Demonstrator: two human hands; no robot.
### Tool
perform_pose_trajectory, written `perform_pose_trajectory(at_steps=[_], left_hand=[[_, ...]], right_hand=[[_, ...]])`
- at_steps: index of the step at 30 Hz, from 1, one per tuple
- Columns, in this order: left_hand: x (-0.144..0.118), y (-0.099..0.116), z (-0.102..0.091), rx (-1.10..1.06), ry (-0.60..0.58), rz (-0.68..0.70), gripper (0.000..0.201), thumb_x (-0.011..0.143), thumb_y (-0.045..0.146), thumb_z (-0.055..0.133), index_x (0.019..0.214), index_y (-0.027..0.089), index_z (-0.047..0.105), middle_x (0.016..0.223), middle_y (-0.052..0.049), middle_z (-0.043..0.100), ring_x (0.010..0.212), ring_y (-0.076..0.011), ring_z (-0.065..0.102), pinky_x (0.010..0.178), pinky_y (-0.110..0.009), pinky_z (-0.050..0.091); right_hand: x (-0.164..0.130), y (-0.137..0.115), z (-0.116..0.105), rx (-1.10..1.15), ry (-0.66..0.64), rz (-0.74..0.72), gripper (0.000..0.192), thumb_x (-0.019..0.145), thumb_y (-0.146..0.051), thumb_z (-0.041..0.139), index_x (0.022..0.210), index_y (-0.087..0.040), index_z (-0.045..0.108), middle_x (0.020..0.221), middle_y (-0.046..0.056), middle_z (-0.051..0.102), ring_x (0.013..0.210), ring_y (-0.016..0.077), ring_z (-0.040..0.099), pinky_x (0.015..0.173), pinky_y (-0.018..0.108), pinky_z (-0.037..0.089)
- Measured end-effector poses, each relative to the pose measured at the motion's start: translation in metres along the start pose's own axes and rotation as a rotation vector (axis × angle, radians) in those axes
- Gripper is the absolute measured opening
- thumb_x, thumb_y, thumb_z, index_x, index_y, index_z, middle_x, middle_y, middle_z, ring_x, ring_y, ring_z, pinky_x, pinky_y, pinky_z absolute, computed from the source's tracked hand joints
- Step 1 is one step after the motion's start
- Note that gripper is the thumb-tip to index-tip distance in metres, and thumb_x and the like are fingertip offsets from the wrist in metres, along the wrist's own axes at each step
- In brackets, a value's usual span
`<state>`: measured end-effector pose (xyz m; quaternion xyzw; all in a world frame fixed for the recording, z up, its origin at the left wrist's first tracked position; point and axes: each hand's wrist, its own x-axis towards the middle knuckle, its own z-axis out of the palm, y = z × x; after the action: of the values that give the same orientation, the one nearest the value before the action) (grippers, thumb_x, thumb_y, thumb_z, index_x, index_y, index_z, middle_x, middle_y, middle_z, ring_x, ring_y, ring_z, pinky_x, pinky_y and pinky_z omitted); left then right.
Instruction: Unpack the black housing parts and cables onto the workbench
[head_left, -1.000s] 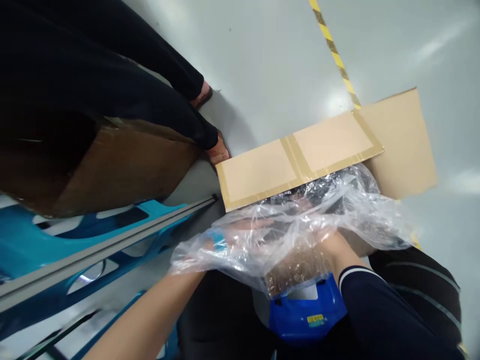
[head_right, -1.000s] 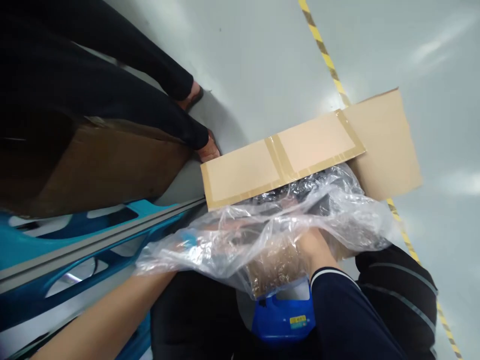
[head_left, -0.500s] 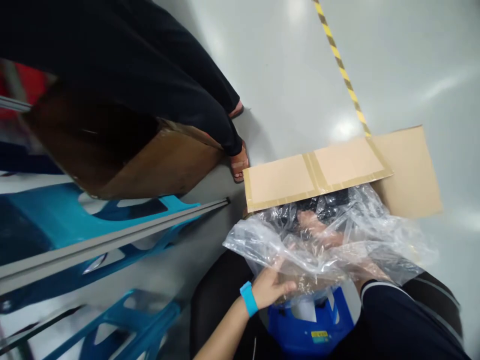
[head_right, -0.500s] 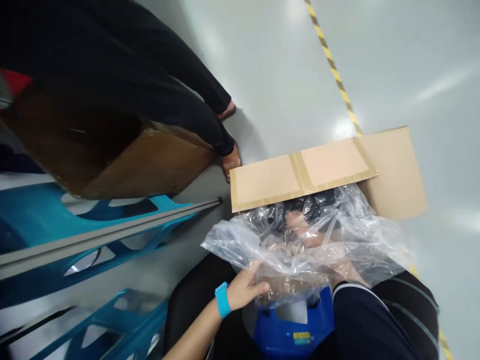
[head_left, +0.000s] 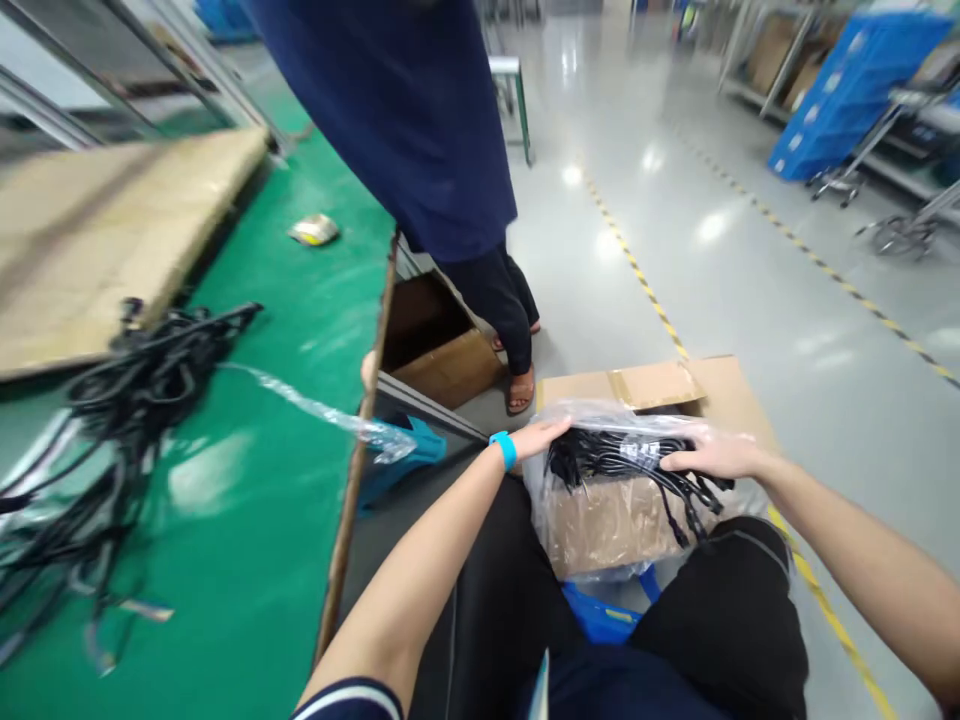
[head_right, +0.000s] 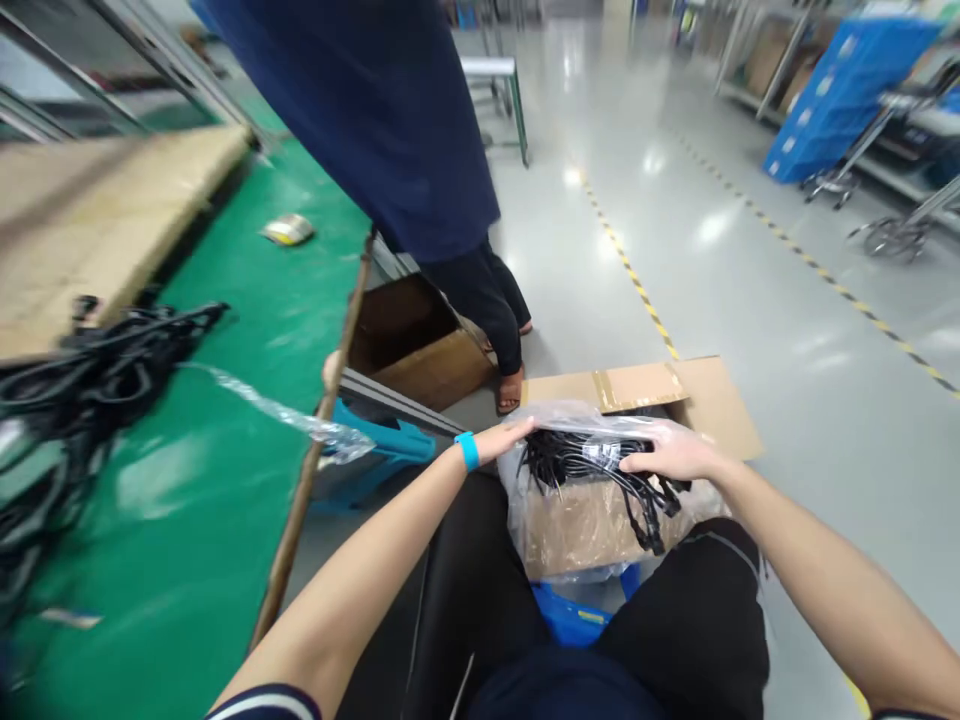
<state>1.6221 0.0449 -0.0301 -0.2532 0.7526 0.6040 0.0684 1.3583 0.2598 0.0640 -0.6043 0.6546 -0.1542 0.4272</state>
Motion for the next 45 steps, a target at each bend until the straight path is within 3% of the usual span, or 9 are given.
perform_pose_trajectory(at_steps=[6,11,19,24,28,32,37,40,45], left_hand=[[-0.097,0.097,0.004,0.069,-0.085,0.389,0.099,0.075,0.089,0.044,0.136,0.013,0.056,0.132,-0.015,0.063,0.123,-0.0313,0.057,0.108,-0.042,0.041],[-0.184,0.135,0.001,0.134,-0.086,0.535,0.095,0.068,0.079,0.067,0.136,0.014,0.051,0.131,-0.016,0.058,0.120,-0.0320,0.055,0.105,-0.045,0.042],[-0.277,0.132,-0.013,0.665,0.244,0.485,0.072,0.062,0.066,0.081,0.113,0.020,0.061,0.101,-0.005,0.057,0.090,-0.0221,0.056,0.082,-0.036,0.049],[-0.299,0.131,-0.010,0.497,0.313,0.637,0.083,0.062,0.067,0.081,0.127,0.022,0.054,0.138,-0.014,0.048,0.130,-0.0324,0.045,0.111,-0.048,0.036],[-0.292,0.140,0.022,0.318,0.165,0.739,0.121,0.055,0.056,0.091,0.152,0.023,0.026,0.154,-0.018,0.037,0.143,-0.0346,0.034,0.120,-0.052,0.023],[-0.288,0.143,0.055,0.085,-0.014,0.776,0.114,0.062,0.046,0.090,0.152,0.022,0.025,0.147,-0.016,0.046,0.140,-0.0321,0.040,0.118,-0.049,0.030],[-0.322,0.146,0.065,0.076,-0.017,0.586,0.086,0.068,0.044,0.085,0.138,0.015,0.046,0.120,-0.012,0.065,0.108,-0.0280,0.063,0.098,-0.043,0.050],[-0.363,0.149,0.060,0.128,0.113,0.552,0.072,0.073,0.047,0.080,0.132,0.015,0.053,0.118,-0.009,0.067,0.103,-0.0247,0.064,0.093,-0.037,0.051],[-0.449,0.139,0.060,0.440,0.622,0.238,0.060,0.078,0.061,0.070,0.121,0.019,0.065,0.105,-0.004,0.071,0.089,-0.0221,0.066,0.078,-0.029,0.049]], right_hand=[[-0.112,-0.079,-0.028,0.383,-0.043,-0.023,0.047,0.083,-0.048,0.067,0.118,-0.016,0.069,0.109,0.006,0.071,0.099,0.0250,0.066,0.087,0.032,0.052],[-0.148,-0.131,-0.029,0.422,0.033,-0.149,0.055,0.081,-0.047,0.069,0.123,-0.012,0.065,0.106,0.009,0.071,0.091,0.0233,0.067,0.081,0.031,0.054],[-0.163,-0.208,-0.020,0.025,0.109,-0.258,0.046,0.081,-0.049,0.070,0.112,-0.016,0.068,0.100,0.004,0.068,0.090,0.0193,0.061,0.079,0.027,0.048],[-0.172,-0.235,-0.004,-0.107,0.134,-0.280,0.045,0.080,-0.049,0.072,0.112,-0.018,0.068,0.100,0.003,0.068,0.091,0.0200,0.061,0.080,0.029,0.047],[-0.183,-0.247,0.005,-0.140,0.140,-0.295,0.045,0.079,-0.048,0.072,0.112,-0.018,0.069,0.099,0.003,0.068,0.089,0.0195,0.060,0.080,0.029,0.046],[-0.198,-0.252,0.006,-0.123,0.172,-0.325,0.045,0.078,-0.048,0.072,0.110,-0.017,0.069,0.097,0.003,0.067,0.088,0.0185,0.059,0.077,0.027,0.046],[-0.198,-0.259,-0.005,-0.009,0.136,-0.401,0.047,0.077,-0.048,0.071,0.110,-0.015,0.068,0.096,0.003,0.068,0.086,0.0192,0.060,0.076,0.027,0.047],[-0.176,-0.274,-0.013,0.011,0.073,-0.456,0.051,0.075,-0.048,0.071,0.113,-0.014,0.067,0.096,0.005,0.069,0.084,0.0213,0.062,0.074,0.029,0.049],[-0.102,-0.320,-0.012,-0.021,-0.086,-0.550,0.048,0.075,-0.049,0.071,0.112,-0.018,0.067,0.095,0.006,0.070,0.081,0.0227,0.064,0.070,0.030,0.051]])
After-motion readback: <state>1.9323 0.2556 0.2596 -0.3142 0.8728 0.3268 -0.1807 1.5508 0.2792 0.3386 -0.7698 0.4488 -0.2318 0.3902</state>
